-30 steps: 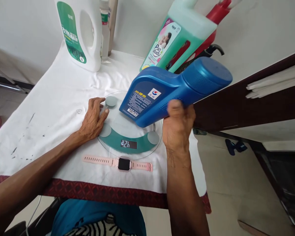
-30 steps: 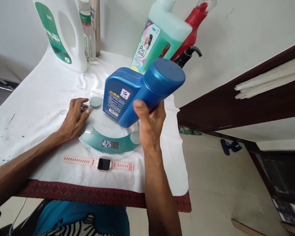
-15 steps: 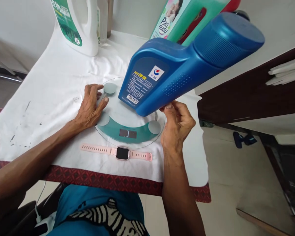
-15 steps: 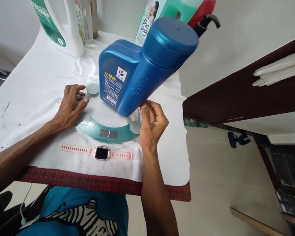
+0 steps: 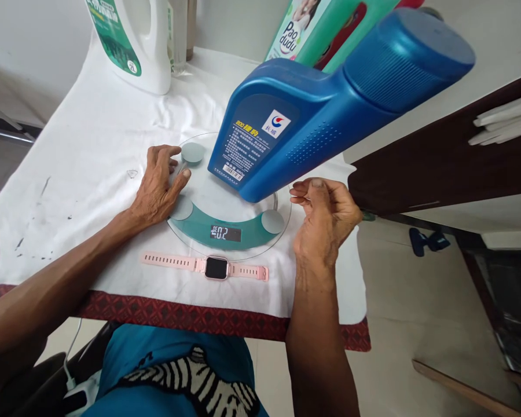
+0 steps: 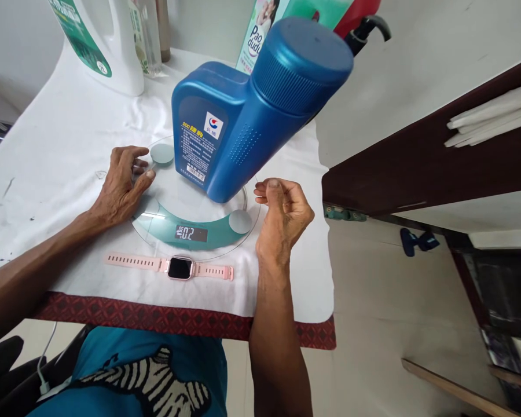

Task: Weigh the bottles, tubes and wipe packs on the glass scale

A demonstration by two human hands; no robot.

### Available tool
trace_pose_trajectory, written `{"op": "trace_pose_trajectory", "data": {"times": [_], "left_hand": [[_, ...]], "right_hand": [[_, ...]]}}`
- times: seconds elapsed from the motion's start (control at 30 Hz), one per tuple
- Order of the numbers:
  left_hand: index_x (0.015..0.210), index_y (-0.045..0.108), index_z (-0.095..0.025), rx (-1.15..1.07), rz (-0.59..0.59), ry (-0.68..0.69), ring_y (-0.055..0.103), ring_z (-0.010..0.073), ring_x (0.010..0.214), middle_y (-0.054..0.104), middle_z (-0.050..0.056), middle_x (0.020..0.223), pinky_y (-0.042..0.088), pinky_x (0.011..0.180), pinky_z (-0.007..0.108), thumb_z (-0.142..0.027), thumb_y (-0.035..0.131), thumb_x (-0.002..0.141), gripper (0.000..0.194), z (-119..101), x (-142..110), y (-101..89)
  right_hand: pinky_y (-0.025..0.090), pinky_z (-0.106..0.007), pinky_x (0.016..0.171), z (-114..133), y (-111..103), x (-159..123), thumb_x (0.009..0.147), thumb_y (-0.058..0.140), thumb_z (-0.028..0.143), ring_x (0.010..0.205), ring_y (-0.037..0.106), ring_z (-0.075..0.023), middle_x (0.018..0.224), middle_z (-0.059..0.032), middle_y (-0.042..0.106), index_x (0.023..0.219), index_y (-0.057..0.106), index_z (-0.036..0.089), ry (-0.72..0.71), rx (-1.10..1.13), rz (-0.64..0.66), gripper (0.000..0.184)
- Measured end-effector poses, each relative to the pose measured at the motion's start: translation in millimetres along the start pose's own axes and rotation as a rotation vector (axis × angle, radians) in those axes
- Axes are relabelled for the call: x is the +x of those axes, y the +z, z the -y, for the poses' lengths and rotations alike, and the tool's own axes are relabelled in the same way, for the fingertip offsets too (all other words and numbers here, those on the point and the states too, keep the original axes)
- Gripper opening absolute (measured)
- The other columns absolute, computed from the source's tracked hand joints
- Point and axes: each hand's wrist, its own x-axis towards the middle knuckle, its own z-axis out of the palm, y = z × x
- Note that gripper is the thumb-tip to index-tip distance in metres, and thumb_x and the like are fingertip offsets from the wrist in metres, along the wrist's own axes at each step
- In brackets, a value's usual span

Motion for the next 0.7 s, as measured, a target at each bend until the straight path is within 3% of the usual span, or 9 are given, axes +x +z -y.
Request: {"op": "trace_pose_trajectory", "data": {"times": [0.37, 0.47, 0.57, 0.7], "left_hand": [[0.139, 0.052, -0.024, -0.009, -0.002, -0.018, 0.065, 0.0259, 0.113, 0.052, 0.013, 0.141, 0.060, 0.105, 0.048, -0.061, 0.051, 0.104, 0.051, -1, -1, 1.7], [0.140, 0.052, -0.023, -0.007, 0.005, -0.012, 0.065, 0.0261, 0.114, 0.051, 0.014, 0.142, 0.060, 0.105, 0.049, -0.059, 0.051, 0.104, 0.050, -1, -1, 1.4], [0.140, 0.050, -0.023, -0.011, 0.009, -0.006, 0.064, 0.0262, 0.115, 0.050, 0.014, 0.142, 0.059, 0.107, 0.051, -0.059, 0.050, 0.105, 0.050, 0, -1, 1.0], [0.142, 0.048, -0.022, -0.033, 0.016, 0.009, 0.063, 0.0265, 0.117, 0.049, 0.015, 0.143, 0.059, 0.107, 0.054, -0.056, 0.050, 0.107, 0.049, 1, -1, 2.3]], "right_hand": [[0.057, -0.038, 0.071, -4, 1, -2, 0.093, 0.073, 0.045, 0.077, 0.071, -0.0201, 0.080, 0.0004, 0.073, 0.082, 0.074, 0.028, -0.016, -0.041, 0.040, 0.019], [0.057, -0.038, 0.072, -3, 3, -3, 0.093, 0.071, 0.051, 0.078, 0.071, -0.0198, 0.080, -0.0003, 0.072, 0.081, 0.071, 0.026, -0.006, -0.037, 0.033, 0.028], [0.060, -0.042, 0.084, 4, 7, -1, 0.092, 0.069, 0.061, 0.092, 0.072, -0.0211, 0.095, -0.0007, 0.074, 0.092, 0.071, 0.026, -0.030, -0.016, 0.059, 0.035], [0.058, -0.047, 0.100, 23, 19, 10, 0.085, 0.078, 0.060, 0.114, 0.070, -0.0253, 0.114, -0.0030, 0.072, 0.110, 0.071, 0.031, -0.152, 0.091, 0.147, 0.039]]}}
